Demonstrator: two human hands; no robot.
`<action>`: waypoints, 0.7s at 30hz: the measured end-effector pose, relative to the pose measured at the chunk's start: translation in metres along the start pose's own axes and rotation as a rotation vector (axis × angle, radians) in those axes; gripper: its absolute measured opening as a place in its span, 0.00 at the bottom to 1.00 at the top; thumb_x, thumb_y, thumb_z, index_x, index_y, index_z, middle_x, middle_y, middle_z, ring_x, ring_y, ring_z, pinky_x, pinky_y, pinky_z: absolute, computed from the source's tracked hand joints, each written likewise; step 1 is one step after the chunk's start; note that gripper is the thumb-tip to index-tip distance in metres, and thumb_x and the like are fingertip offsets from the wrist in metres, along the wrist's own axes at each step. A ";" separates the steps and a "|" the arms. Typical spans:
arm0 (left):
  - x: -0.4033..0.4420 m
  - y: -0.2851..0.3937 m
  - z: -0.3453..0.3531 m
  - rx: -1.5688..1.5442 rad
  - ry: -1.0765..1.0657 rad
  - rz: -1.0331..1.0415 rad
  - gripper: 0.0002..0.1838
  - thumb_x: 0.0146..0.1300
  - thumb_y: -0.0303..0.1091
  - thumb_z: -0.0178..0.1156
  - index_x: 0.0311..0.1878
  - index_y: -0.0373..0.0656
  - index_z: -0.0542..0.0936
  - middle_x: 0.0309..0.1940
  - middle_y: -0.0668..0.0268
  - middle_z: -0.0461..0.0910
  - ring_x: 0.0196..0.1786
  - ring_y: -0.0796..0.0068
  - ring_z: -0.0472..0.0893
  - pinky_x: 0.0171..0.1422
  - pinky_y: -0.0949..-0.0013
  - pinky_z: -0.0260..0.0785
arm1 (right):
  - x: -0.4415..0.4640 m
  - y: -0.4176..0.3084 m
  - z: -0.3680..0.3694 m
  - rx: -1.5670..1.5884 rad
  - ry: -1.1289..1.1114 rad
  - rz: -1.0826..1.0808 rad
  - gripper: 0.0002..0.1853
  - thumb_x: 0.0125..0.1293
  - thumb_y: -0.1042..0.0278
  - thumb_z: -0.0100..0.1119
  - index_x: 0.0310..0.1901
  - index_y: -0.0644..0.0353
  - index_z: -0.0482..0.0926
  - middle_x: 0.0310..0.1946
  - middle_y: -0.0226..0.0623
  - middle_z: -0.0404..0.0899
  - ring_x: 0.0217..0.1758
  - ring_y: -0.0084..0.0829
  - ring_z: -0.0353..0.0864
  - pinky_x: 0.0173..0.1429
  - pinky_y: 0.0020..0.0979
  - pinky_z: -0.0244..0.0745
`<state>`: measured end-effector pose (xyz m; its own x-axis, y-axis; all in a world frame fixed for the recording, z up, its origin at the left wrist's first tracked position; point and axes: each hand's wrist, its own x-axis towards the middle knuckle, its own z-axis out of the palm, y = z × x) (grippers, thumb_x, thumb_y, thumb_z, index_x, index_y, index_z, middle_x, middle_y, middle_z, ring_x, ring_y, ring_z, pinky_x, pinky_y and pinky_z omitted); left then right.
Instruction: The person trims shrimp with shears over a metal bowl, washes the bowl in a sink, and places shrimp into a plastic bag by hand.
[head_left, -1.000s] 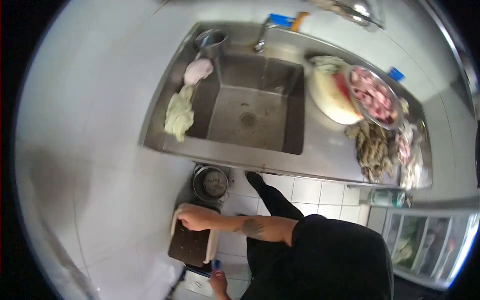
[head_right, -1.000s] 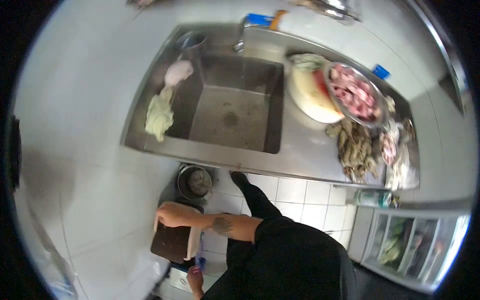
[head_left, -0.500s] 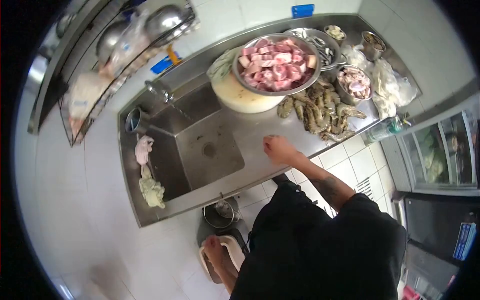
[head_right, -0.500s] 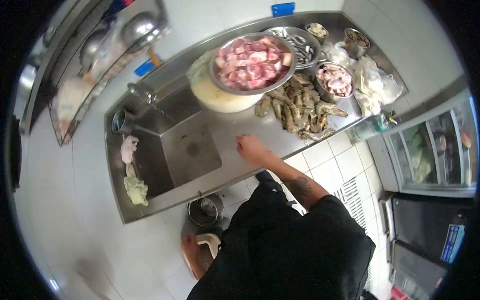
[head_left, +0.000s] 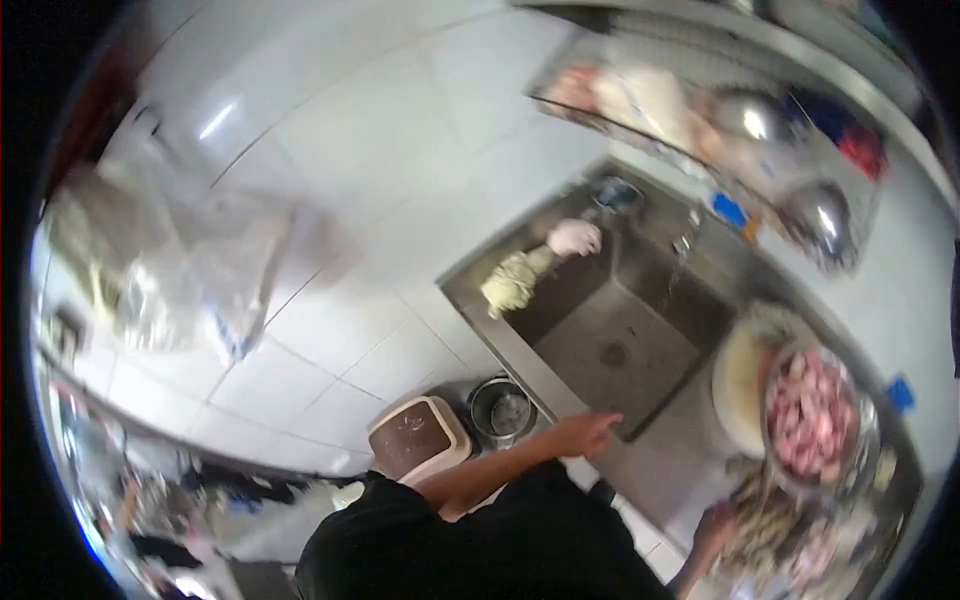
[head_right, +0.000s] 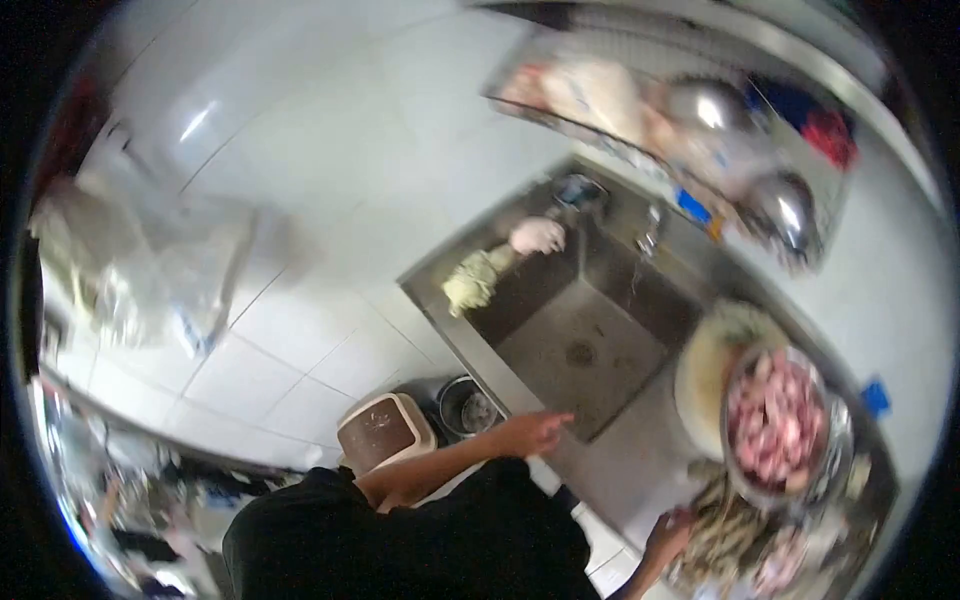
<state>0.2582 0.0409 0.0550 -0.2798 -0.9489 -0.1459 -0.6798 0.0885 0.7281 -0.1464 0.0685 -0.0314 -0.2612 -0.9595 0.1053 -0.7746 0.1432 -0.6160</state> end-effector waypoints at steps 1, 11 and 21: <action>0.000 -0.025 0.005 0.078 0.057 0.061 0.26 0.69 0.36 0.53 0.68 0.40 0.65 0.55 0.51 0.76 0.53 0.58 0.79 0.60 0.57 0.70 | 0.020 -0.049 -0.010 -0.115 -0.175 0.135 0.13 0.54 0.77 0.59 0.44 0.66 0.78 0.41 0.48 0.79 0.44 0.45 0.79 0.49 0.41 0.74; -0.183 -0.052 -0.099 -0.168 0.673 -0.278 0.17 0.64 0.35 0.57 0.55 0.40 0.76 0.39 0.56 0.83 0.42 0.58 0.84 0.47 0.59 0.75 | 0.070 -0.381 0.053 0.427 -0.538 -0.993 0.16 0.59 0.71 0.63 0.49 0.64 0.79 0.31 0.42 0.80 0.36 0.40 0.80 0.42 0.35 0.74; -0.318 -0.091 -0.038 -0.243 1.156 -0.573 0.14 0.64 0.38 0.60 0.49 0.41 0.80 0.34 0.57 0.83 0.37 0.63 0.85 0.44 0.63 0.76 | -0.163 -0.813 -0.134 1.094 -0.336 -2.048 0.08 0.60 0.72 0.60 0.40 0.65 0.81 0.30 0.44 0.79 0.32 0.43 0.78 0.39 0.38 0.75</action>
<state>0.4347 0.3236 0.0604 0.8274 -0.5539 0.0930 -0.3342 -0.3524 0.8741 0.4491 0.1408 0.5567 0.3173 0.3546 0.8795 0.6964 -0.7167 0.0377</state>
